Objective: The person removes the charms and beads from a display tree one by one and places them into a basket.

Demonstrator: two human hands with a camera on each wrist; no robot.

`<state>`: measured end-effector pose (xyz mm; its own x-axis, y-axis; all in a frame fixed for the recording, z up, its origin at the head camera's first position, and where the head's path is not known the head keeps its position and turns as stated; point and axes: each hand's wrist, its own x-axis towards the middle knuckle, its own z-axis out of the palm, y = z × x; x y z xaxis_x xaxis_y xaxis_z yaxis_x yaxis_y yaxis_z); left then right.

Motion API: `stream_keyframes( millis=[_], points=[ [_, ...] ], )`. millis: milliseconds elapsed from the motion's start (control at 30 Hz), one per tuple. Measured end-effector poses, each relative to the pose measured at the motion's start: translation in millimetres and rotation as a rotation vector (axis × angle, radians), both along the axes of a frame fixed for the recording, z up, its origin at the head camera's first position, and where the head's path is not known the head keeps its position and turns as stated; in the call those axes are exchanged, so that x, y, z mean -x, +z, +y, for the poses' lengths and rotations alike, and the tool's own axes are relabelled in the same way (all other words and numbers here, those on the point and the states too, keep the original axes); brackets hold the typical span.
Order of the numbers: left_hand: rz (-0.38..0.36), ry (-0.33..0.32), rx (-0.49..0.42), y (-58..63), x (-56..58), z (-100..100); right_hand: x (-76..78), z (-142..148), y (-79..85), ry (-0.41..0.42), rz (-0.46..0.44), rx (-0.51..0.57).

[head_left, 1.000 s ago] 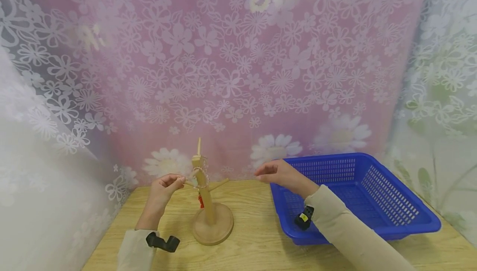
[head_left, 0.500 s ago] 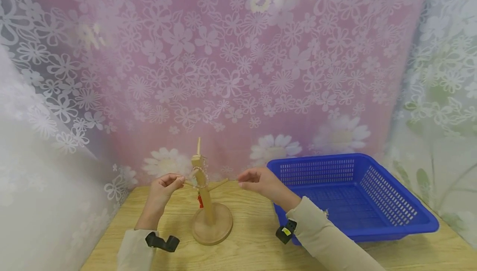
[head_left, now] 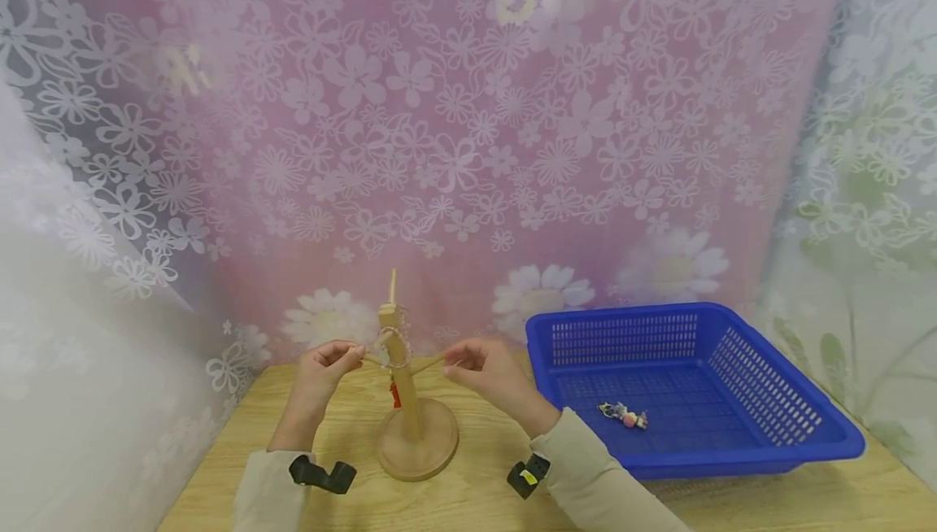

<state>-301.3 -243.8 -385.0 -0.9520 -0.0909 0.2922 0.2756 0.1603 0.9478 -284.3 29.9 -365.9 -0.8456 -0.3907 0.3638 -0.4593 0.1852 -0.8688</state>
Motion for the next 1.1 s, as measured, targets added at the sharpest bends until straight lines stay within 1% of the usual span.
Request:
stream_keyframes(
  millis=[100,133,200,333,367,533,700,867,1100],
  points=[
    [-0.003,0.005,0.003,0.4,-0.9,0,-2.1,-8,-2.0,-0.035,-0.019,0.003],
    [-0.002,0.006,0.003,0.7,-0.8,1,-6.1,-10,1.7,-0.043,-0.025,0.003],
    [-0.003,0.005,0.0,0.9,-0.9,2,-6.6,-14,0.7,-0.059,-0.024,0.0],
    [-0.008,0.006,-0.004,-0.7,-0.6,1,-8.0,-21,-1.0,-0.077,-0.003,0.003],
    [-0.009,0.005,-0.005,-1.2,-0.1,1,-4.7,-23,-5.5,-0.082,0.007,0.006],
    [-0.013,0.003,-0.011,-1.5,0.0,1,-6.0,-30,-7.6,-0.099,0.041,0.017],
    [-0.016,0.006,-0.014,-1.3,-1.5,2,-7.4,-36,-10.3,-0.111,0.04,0.01],
    [-0.028,0.012,-0.003,-1.3,-1.9,2,-9.3,-41,-10.2,-0.152,0.046,0.001],
    [-0.017,0.013,-0.003,-1.2,-0.3,1,-11.4,-49,-9.0,-0.172,0.046,0.03]
  ],
)
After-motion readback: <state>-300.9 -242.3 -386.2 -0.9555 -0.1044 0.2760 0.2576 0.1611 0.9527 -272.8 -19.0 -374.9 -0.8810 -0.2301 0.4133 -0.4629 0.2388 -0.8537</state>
